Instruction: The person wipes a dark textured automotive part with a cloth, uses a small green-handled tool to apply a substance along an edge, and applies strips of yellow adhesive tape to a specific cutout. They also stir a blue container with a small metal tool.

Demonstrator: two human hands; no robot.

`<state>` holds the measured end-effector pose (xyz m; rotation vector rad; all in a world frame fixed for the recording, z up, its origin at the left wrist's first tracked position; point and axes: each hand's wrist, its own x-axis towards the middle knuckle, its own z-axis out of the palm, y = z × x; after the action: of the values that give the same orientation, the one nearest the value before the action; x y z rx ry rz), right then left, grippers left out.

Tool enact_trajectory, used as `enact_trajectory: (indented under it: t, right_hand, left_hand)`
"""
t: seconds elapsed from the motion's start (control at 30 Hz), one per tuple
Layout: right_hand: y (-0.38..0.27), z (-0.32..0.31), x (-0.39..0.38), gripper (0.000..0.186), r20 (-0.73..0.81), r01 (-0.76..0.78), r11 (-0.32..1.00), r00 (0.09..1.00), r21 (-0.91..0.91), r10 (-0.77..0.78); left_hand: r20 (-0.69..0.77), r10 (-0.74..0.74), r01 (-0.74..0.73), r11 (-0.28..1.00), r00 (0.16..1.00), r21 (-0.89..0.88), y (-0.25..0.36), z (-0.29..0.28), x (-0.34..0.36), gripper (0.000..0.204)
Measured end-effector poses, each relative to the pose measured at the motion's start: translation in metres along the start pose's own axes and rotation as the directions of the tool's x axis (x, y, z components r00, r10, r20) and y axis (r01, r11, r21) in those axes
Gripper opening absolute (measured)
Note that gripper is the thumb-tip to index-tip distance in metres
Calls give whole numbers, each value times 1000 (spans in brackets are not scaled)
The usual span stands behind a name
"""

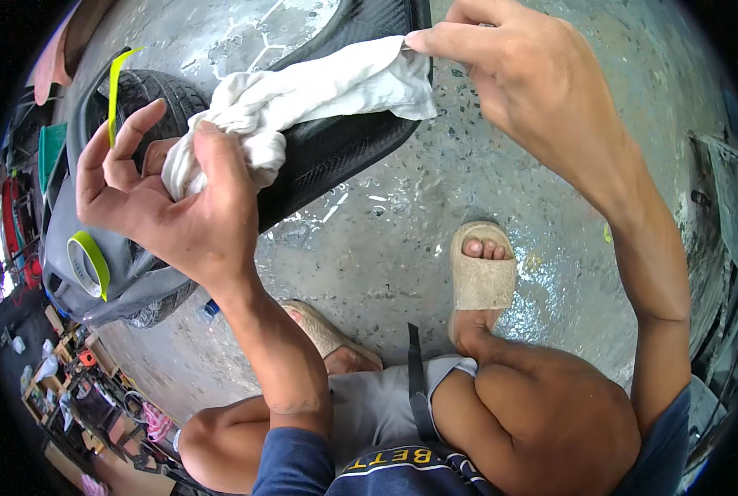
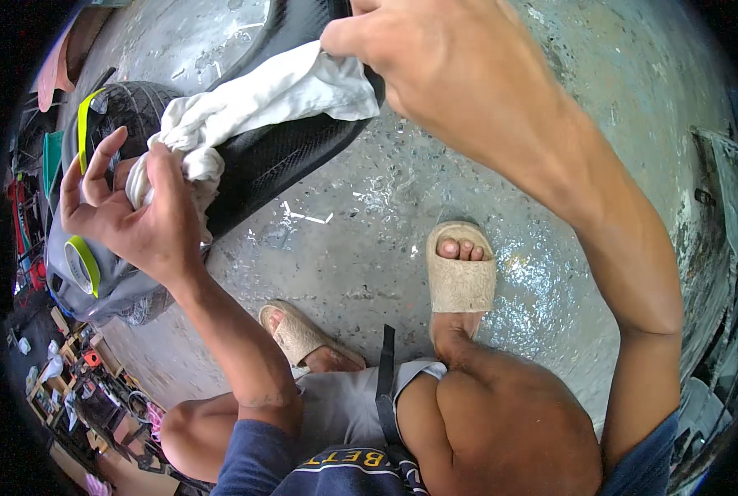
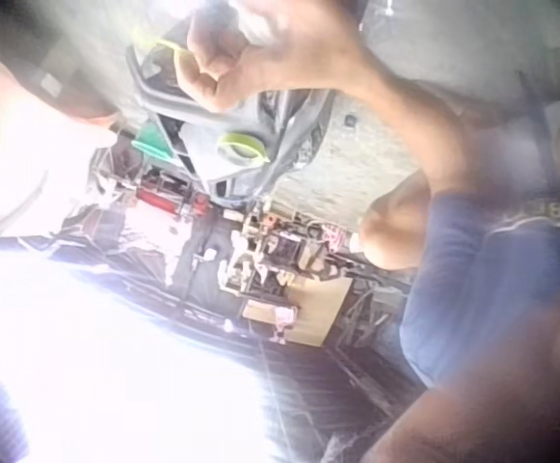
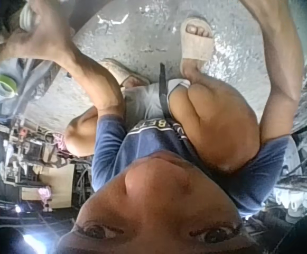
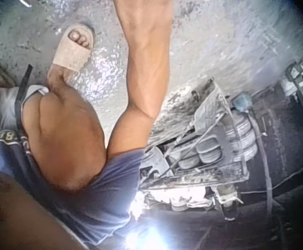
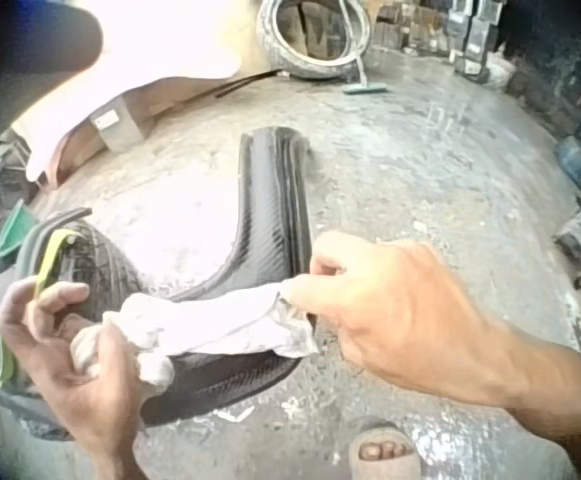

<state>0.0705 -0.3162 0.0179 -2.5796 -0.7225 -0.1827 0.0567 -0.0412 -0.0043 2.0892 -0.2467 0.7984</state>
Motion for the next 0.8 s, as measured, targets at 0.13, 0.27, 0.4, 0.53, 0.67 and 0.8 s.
enact_trajectory:
  t: [0.13,0.27,0.4,0.53,0.67,0.8]
  right_hand:
    - [-8,9,-7,44,-58,131,929,985,-345,-160]
    - [6,43,-25,34,-207,180,945,948,-273,-240]
    - [10,46,-13,31,-311,168,975,928,-148,-207]
    - [10,44,-27,26,-298,105,951,935,-291,-194]
    - [-7,41,-17,23,-290,62,982,951,-176,-112]
    - [3,59,-18,24,-374,139,975,906,-175,-196]
  left_hand:
    - [46,37,-34,997,998,-75,3,4,-6,70]
    - [89,68,-54,988,994,-142,6,11,-9,72]
    - [186,45,-5,978,982,-208,7,4,-5,73]
    - [287,-1,71,969,958,-236,7,-3,-5,74]
    - [306,39,32,974,951,-225,8,0,-7,73]
    - [315,24,63,963,949,-263,8,-4,-9,73]
